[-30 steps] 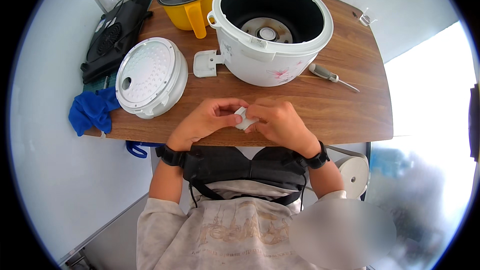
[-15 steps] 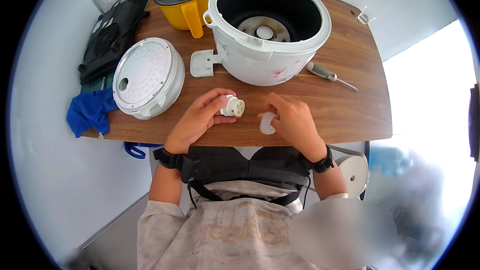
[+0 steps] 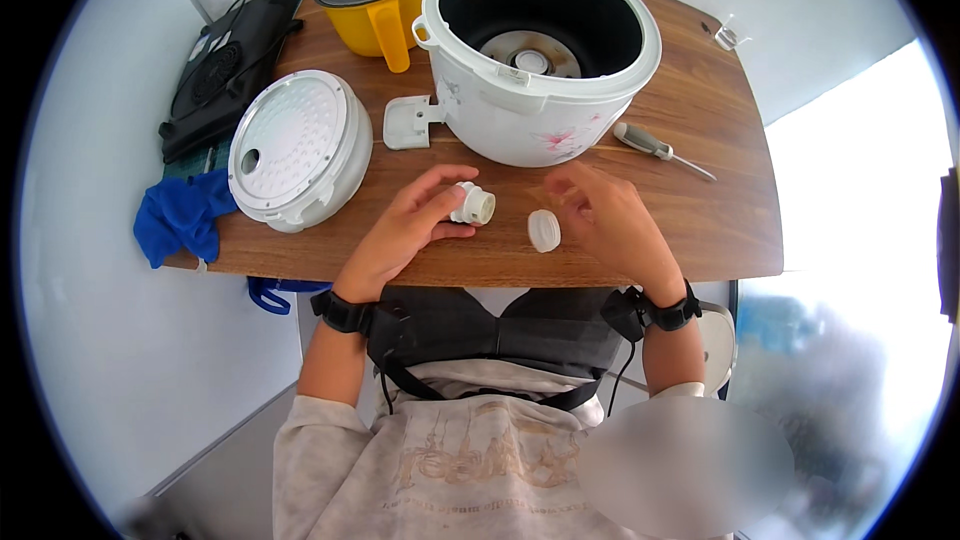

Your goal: The person assembles a small white plastic valve into a perforated lid component, then attaches the lid to a white rice cooker pot. They repeatedly remove and reattach the lid and valve, handling the parts by hand.

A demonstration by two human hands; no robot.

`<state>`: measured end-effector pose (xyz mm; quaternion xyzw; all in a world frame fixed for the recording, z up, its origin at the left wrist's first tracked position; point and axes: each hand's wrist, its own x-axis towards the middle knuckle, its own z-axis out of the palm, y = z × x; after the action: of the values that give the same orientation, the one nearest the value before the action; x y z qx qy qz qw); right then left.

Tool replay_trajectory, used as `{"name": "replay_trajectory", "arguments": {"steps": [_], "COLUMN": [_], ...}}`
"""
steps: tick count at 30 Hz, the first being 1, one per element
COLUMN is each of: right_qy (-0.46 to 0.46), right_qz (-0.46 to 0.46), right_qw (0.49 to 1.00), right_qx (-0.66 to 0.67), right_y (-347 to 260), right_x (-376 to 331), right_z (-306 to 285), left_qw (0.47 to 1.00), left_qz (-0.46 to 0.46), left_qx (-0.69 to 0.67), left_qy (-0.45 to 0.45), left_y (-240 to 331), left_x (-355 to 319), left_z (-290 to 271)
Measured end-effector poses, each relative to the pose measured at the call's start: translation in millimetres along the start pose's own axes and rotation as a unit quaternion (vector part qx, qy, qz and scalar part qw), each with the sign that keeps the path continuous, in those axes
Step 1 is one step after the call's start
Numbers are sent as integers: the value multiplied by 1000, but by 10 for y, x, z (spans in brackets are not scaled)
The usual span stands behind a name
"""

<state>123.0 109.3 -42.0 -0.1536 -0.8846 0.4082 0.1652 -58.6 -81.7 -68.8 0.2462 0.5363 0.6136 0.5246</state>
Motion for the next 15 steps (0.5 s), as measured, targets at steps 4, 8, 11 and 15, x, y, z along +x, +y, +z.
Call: {"name": "replay_trajectory", "arguments": {"steps": [4, 8, 11, 15], "right_qy": [25, 54, 41, 43], "right_qz": [15, 10, 15, 9], "right_qw": [999, 998, 999, 999], "right_qx": [-25, -27, -21, -2], "right_y": [-156, -106, -133, -130], "right_x": [48, 114, 127, 157], "right_z": [-74, -33, -42, -5], "left_qw": [1000, 1000, 1000, 1000], "left_qz": [2, 4, 5, -9], "left_qx": [-20, -21, -22, -14], "left_qy": [2, 0, 2, 7], "left_y": [-42, -44, -42, -39], "left_x": [11, 30, 10, 19], "left_z": [-36, -37, -20, -31]}}
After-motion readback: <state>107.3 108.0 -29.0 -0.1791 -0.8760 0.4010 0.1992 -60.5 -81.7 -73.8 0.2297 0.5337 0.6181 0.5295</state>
